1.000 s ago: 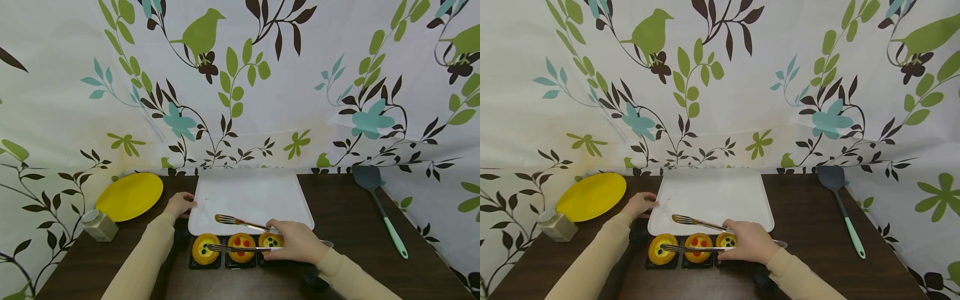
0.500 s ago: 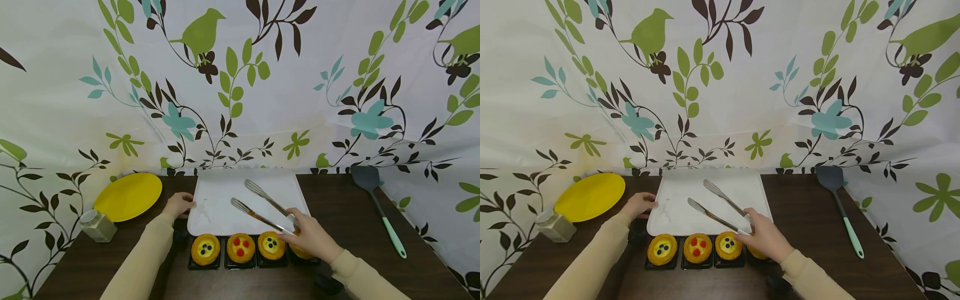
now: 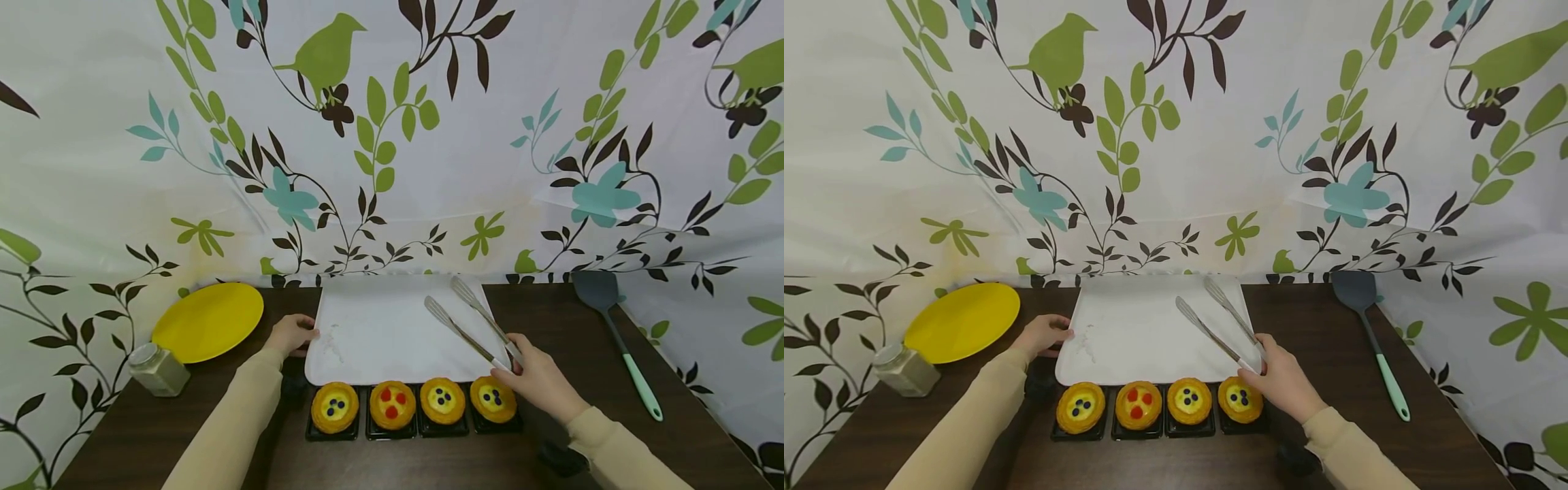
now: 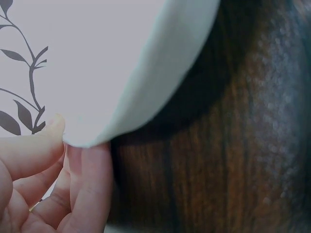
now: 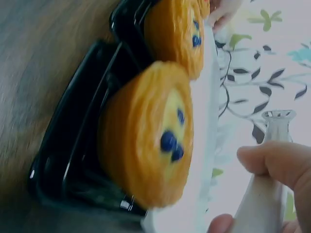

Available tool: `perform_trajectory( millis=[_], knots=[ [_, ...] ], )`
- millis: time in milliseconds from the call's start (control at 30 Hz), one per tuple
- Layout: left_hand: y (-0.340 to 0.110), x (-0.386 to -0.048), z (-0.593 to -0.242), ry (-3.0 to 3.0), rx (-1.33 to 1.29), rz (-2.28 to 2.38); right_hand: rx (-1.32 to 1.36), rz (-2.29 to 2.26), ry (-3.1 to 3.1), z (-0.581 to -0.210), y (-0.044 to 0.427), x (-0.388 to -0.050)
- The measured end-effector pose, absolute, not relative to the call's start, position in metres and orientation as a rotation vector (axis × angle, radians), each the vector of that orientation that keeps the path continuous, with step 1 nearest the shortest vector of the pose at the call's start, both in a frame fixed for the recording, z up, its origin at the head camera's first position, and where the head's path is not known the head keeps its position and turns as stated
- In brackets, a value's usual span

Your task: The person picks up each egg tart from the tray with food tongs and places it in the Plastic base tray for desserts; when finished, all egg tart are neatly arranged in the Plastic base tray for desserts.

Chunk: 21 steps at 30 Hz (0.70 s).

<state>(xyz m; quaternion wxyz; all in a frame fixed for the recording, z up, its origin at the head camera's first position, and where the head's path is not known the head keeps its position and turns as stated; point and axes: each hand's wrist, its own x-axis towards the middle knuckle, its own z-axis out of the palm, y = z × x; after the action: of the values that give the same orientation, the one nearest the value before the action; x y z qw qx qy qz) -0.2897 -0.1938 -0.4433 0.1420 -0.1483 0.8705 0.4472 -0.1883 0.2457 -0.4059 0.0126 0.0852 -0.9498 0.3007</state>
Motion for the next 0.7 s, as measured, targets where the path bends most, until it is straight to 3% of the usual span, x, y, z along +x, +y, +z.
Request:
perform_trajectory(
  millis=[700],
  knots=[
    [-0.194,-0.290,-0.443,2.505,-0.421,1.301,-0.147,0.938,-3.083,-0.426,0.314,-0.214]
  ],
)
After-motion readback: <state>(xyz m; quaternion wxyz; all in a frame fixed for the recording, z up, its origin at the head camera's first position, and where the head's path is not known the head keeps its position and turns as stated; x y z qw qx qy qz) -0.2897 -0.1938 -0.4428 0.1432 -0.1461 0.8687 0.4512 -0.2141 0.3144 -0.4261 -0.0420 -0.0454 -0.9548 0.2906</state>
